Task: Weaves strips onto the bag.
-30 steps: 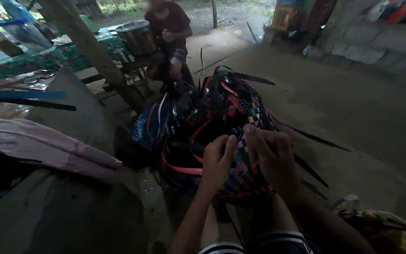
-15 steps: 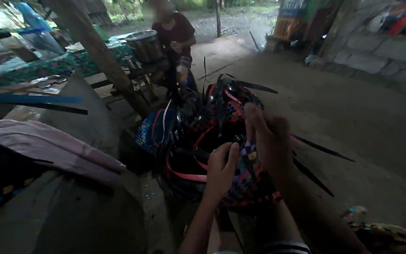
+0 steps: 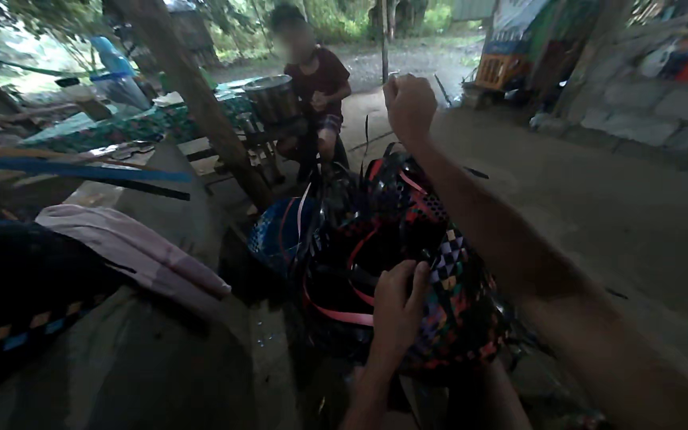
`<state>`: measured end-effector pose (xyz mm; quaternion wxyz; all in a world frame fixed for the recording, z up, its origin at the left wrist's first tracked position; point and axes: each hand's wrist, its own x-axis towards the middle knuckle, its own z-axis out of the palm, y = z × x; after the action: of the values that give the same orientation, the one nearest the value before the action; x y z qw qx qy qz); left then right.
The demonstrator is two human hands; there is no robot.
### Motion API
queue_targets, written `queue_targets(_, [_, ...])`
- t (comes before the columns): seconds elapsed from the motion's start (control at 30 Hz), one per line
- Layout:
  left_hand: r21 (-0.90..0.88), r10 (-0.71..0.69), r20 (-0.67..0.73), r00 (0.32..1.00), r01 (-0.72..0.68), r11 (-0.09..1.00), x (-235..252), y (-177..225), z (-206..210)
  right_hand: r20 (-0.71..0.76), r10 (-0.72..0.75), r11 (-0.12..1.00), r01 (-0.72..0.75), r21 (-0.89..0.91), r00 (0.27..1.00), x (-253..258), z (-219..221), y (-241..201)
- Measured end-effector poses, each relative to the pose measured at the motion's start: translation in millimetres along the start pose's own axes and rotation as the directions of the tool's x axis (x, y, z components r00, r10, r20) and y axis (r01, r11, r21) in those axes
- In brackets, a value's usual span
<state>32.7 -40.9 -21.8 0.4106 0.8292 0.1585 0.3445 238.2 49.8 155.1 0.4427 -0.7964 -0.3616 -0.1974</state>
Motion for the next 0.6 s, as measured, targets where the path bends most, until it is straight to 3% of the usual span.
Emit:
queue_targets(0.43, [0.022, 0.006, -0.038, 0.999, -0.006, 1.0, -13, 7, 5, 0.041, 0.077, 0.977, -0.068, -0.2, 0.996, 45, -15, -5])
queue_targets(0.6, [0.037, 0.013, -0.05, 0.999, -0.011, 0.999, -13, 6, 4, 0.027, 0.107, 0.975, -0.099, -0.2, 0.994, 51, -19, -6])
